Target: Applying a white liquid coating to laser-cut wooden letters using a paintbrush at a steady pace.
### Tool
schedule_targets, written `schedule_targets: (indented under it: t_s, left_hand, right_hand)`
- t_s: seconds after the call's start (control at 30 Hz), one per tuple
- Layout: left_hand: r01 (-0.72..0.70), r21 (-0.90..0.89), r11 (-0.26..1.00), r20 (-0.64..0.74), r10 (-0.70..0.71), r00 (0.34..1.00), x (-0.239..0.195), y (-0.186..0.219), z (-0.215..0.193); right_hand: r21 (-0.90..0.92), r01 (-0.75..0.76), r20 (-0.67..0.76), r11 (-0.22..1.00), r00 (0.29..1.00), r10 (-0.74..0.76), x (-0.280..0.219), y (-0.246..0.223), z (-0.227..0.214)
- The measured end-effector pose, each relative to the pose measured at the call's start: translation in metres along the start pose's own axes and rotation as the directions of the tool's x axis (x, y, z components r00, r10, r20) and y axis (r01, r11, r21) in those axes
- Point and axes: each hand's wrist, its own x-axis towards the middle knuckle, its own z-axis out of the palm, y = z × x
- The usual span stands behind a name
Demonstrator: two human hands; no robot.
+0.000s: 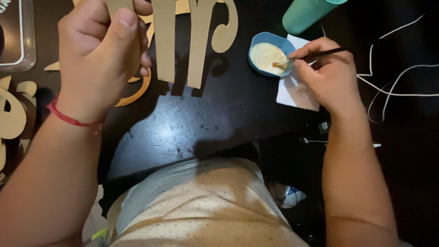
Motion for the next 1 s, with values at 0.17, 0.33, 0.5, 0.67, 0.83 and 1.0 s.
schedule_targets:
  t_s: [0.17,0.33,0.5,0.67,0.83,1.0]
  left_hand:
    - [0.041,-0.049,0.998,-0.013,-0.042,0.999,0.0,-0.004,0.002]
    - [0.137,-0.111,0.984,-0.039,-0.142,0.989,0.003,-0.006,0.004]
    - [0.307,-0.522,0.796,0.153,-0.267,0.952,0.008,-0.012,0.007]
    - [0.381,-0.556,0.739,0.186,-0.336,0.923,0.006,-0.01,0.012]
    - [0.385,-0.566,0.729,0.235,-0.306,0.923,0.004,-0.009,0.014]
    - [0.359,-0.563,0.744,0.229,-0.277,0.933,0.001,-0.003,0.014]
  right_hand:
    - [0.178,0.094,-0.159,0.98,0.985,-0.065,0.005,0.03,0.003]
    - [0.606,0.004,-0.271,0.795,0.941,0.202,0.002,0.044,0.004]
    - [0.866,0.023,-0.239,0.499,0.896,0.374,-0.012,0.03,0.003]
    - [0.769,0.299,-0.407,0.564,0.91,0.073,-0.039,-0.006,0.003]
    - [0.299,0.625,-0.597,0.721,0.712,-0.369,-0.047,-0.073,0.01]
    - [0.163,0.649,-0.448,0.743,0.72,-0.53,-0.046,-0.108,0.022]
